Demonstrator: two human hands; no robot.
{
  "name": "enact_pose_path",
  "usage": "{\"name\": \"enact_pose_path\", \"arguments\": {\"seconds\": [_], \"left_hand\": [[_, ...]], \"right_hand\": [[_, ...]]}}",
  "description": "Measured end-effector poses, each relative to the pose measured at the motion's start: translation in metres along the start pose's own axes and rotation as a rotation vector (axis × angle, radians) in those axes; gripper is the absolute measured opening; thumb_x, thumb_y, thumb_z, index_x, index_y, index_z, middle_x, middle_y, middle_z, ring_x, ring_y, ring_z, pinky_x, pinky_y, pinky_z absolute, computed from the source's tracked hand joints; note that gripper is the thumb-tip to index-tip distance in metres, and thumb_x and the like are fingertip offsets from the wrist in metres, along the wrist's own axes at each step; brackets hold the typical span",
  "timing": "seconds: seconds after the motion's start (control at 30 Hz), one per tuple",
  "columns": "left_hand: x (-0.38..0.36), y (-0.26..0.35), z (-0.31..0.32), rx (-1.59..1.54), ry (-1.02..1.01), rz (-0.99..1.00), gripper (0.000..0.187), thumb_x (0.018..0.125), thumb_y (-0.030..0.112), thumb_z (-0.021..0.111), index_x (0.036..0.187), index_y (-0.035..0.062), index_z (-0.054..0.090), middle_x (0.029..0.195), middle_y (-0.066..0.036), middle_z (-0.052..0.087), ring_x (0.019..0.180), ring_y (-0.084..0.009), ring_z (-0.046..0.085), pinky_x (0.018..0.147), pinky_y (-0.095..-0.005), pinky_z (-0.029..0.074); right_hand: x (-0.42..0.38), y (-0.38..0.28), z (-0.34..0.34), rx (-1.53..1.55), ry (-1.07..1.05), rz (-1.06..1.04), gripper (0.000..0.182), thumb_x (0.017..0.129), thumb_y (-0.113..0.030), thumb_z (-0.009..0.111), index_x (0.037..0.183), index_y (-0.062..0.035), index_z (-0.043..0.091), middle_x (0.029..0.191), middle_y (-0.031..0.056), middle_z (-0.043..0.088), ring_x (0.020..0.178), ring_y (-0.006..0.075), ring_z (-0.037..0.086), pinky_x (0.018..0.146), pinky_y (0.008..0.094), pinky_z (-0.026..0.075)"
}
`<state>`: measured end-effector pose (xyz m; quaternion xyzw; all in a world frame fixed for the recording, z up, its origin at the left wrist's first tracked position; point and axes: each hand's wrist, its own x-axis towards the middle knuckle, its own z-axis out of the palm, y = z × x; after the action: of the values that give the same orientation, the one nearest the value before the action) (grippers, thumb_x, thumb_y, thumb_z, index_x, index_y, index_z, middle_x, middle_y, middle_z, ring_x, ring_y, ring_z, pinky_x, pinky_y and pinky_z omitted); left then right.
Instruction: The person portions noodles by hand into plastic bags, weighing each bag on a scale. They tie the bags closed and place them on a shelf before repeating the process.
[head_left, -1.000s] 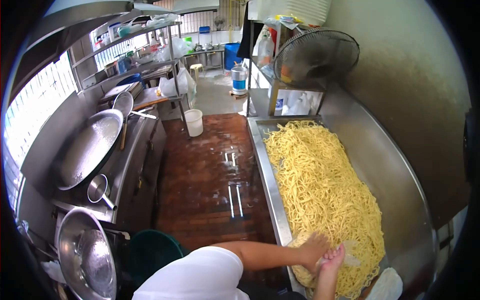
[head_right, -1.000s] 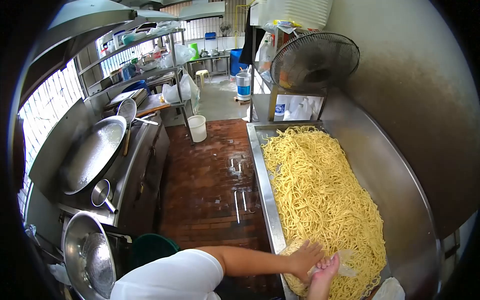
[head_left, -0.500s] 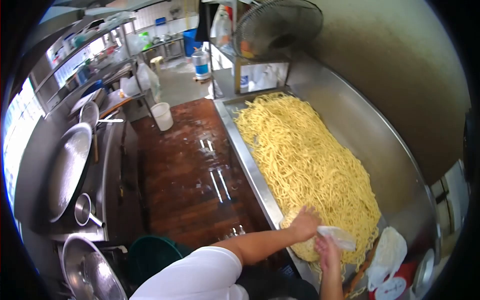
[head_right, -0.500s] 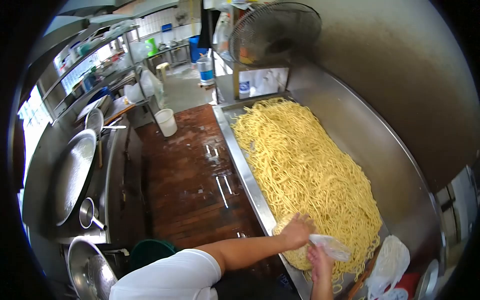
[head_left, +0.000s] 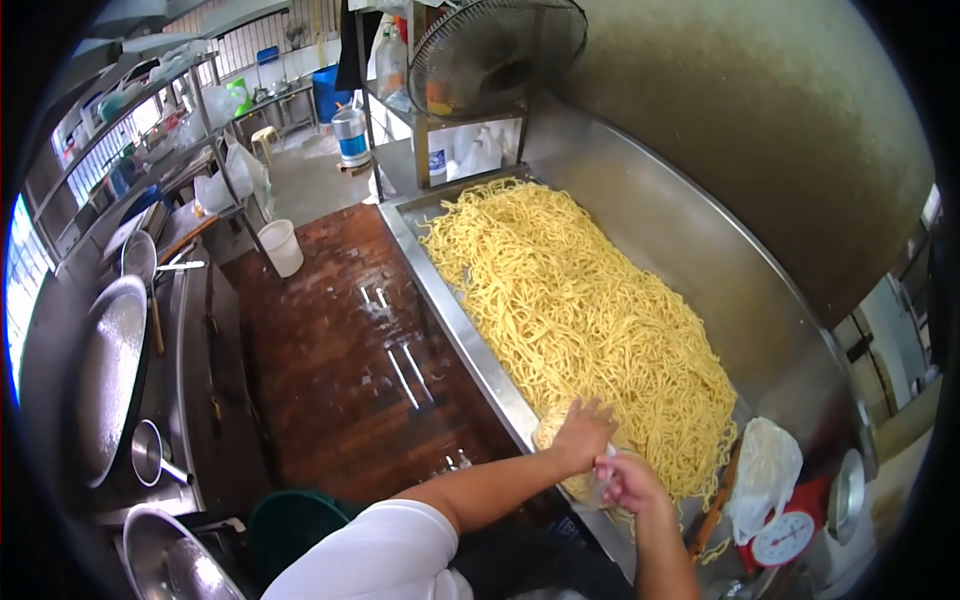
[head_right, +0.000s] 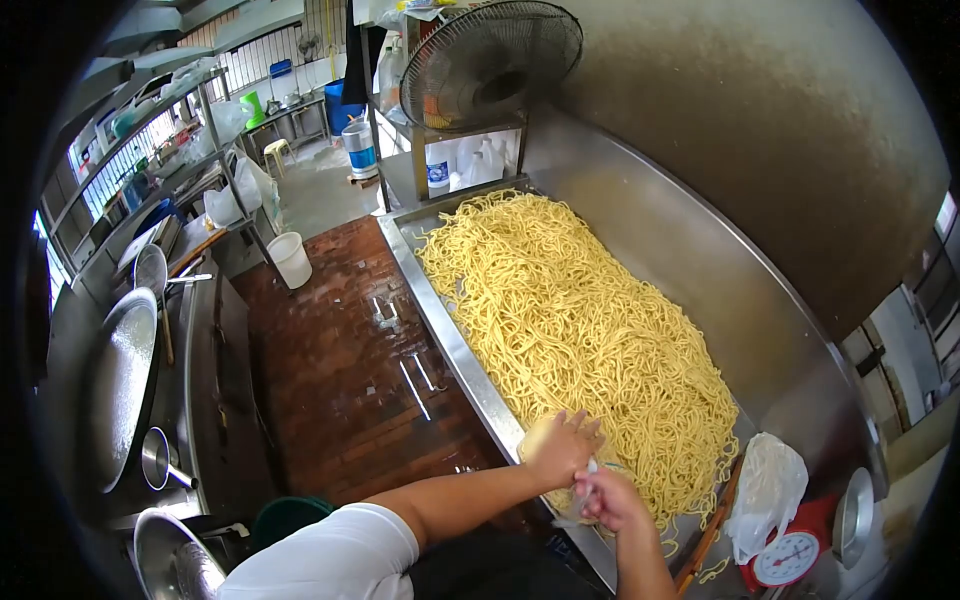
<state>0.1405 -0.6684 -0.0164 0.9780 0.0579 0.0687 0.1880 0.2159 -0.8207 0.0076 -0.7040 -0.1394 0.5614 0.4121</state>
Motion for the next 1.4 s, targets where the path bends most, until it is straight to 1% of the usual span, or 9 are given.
{"name": "enact_pose_path", "arguments": {"seconds": [0.07,0.23,0.33,0.4,0.47,0.73,0.9,1.1,1.4], "left_hand": [[0.003,-0.001,-0.006,-0.064,-0.044,-0.036,0.049,0.088,0.03,0.053,0.132,0.0075,0.054,0.147,-0.017,0.041,0.14,-0.039,0.029,0.113,-0.0597,0.019],[0.001,-0.002,-0.003,-0.098,-0.001,-0.041,0.05,0.086,0.029,0.056,0.131,0.0075,0.055,0.147,-0.017,0.041,0.14,-0.0389,0.029,0.113,-0.0595,0.019],[0.003,0.001,-0.001,-0.088,-0.017,-0.039,0.049,0.085,0.027,0.058,0.131,0.0098,0.056,0.147,-0.017,0.041,0.14,-0.0387,0.03,0.113,-0.0592,0.018],[0.003,0.002,0.003,-0.06,-0.002,-0.054,0.049,0.085,0.027,0.058,0.131,0.0113,0.056,0.147,-0.017,0.041,0.14,-0.0386,0.03,0.113,-0.0591,0.018],[0.001,0.002,0.002,-0.029,-0.01,-0.039,0.049,0.085,0.028,0.059,0.131,0.0115,0.056,0.147,-0.016,0.041,0.14,-0.0382,0.03,0.113,-0.0591,0.018],[0.004,-0.001,0.005,-0.118,0.004,-0.074,0.051,0.085,0.029,0.06,0.132,0.0074,0.055,0.146,-0.016,0.042,0.14,-0.0382,0.03,0.113,-0.059,0.018],[-0.001,0.001,0.0,-0.107,-0.004,-0.072,0.052,0.085,0.027,0.062,0.132,0.008,0.055,0.147,-0.015,0.041,0.139,-0.0384,0.031,0.113,-0.0593,0.018],[-0.014,-0.006,0.015,-0.333,0.335,0.201,0.035,0.082,0.021,0.065,0.114,0.0078,0.063,0.116,-0.017,0.062,0.12,-0.0328,0.054,0.103,-0.0531,0.035],[0.001,-0.016,0.018,-0.416,0.215,0.144,0.019,0.088,0.028,0.057,0.09,0.0113,0.064,0.082,-0.009,0.063,0.087,-0.031,0.06,0.086,-0.0464,0.04]], "right_hand": [[0.001,-0.003,-0.005,0.8,-0.311,-0.146,0.041,0.094,-0.031,0.055,0.117,0.0025,0.059,0.102,0.0146,0.066,0.046,0.012,0.052,0.045,0.0251,0.046],[0.017,-0.004,0.005,-0.383,0.465,-0.789,0.044,0.099,-0.039,0.045,0.112,0.0016,0.06,0.09,0.0139,0.07,0.07,0.0308,0.064,0.065,0.0441,0.051],[-0.013,-0.014,0.014,-0.95,0.603,-0.423,0.041,0.099,-0.037,0.047,0.105,0.0015,0.06,0.076,0.0075,0.068,0.067,0.0314,0.064,0.064,0.0439,0.051],[0.016,0.019,-0.009,-0.793,0.485,-0.385,0.035,0.097,-0.035,0.051,0.102,-0.001,0.06,0.084,0.0053,0.07,0.061,0.0251,0.061,0.06,0.0409,0.05],[0.017,0.026,-0.016,0.86,-0.333,-0.114,0.028,0.095,-0.031,0.055,0.102,-0.0046,0.062,0.084,0.0046,0.069,0.056,0.0163,0.057,0.057,0.0341,0.05],[-0.006,-0.006,0.003,-0.955,0.476,-0.913,0.055,0.083,-0.012,0.066,0.135,-0.0016,0.048,0.128,0.0141,0.058,0.087,0.029,0.065,0.069,0.038,0.052],[-0.009,-0.016,0.016,-1.061,0.592,-0.378,0.027,0.09,-0.027,0.061,0.101,-0.0016,0.062,0.08,0.009,0.068,0.074,0.0279,0.065,0.063,0.0388,0.05],[0.025,0.018,-0.002,1.223,-0.072,0.01,0.016,0.095,-0.019,0.053,0.088,-0.0071,0.062,0.068,-0.0002,0.061,0.047,0.0075,0.046,0.048,0.0246,0.045],[0.0,0.006,-0.002,0.736,0.05,-0.417,0.042,0.093,-0.027,0.056,0.127,-0.0032,0.056,0.125,0.0098,0.061,0.058,0.0121,0.054,0.055,0.0285,0.048]]}}
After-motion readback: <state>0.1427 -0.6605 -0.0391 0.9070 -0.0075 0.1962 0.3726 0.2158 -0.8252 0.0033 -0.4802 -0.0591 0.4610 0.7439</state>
